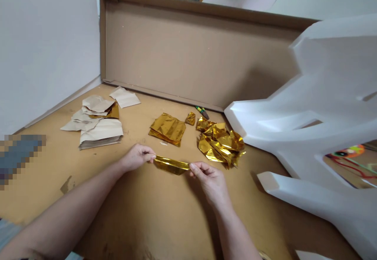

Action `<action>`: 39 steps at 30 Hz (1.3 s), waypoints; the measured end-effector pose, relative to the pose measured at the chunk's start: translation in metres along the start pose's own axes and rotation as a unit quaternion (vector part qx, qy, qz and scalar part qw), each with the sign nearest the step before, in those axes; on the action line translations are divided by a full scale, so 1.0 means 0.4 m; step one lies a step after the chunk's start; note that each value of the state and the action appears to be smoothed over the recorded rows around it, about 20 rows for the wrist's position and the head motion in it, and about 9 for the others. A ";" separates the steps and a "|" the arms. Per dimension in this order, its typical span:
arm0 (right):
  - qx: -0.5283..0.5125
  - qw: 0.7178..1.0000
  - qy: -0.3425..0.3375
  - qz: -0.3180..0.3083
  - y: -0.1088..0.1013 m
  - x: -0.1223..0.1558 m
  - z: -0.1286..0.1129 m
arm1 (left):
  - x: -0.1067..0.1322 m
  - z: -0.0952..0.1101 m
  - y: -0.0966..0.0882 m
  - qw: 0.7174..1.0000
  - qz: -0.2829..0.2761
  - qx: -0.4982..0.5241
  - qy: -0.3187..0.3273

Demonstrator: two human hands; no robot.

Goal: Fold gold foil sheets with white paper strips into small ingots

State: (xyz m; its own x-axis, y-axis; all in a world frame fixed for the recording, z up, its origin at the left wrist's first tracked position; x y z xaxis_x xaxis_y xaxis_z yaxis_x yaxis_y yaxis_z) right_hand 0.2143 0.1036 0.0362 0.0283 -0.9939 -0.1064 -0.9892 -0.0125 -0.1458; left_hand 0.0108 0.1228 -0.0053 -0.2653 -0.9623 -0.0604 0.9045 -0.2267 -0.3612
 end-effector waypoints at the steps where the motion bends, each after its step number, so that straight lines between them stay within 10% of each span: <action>1: -0.005 1.000 0.002 -0.001 0.000 -0.001 0.002 | 0.000 0.001 0.001 1.000 -0.003 -0.002 0.000; 39: -0.075 0.996 0.039 0.008 0.002 0.003 0.021 | 0.005 -0.025 -0.001 0.998 0.042 0.036 -0.043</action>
State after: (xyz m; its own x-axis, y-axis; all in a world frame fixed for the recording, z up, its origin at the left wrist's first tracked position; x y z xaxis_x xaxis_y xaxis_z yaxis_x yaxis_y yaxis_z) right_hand 0.2149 0.1031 0.0276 0.0062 -0.9995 -0.0309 -1.0000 -0.0064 0.0041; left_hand 0.0065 0.1226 -0.0146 -0.1612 -0.9869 -0.0056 0.9448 -0.1526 -0.2900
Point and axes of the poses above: each hand's wrist, its own x-axis away from the middle knuckle, its own y-axis out of the palm, z = x × y, the point moved 9 cm from there along -x, towards the middle knuckle, and after that the axes turned 9 degrees about -x, right-handed, at the moved point
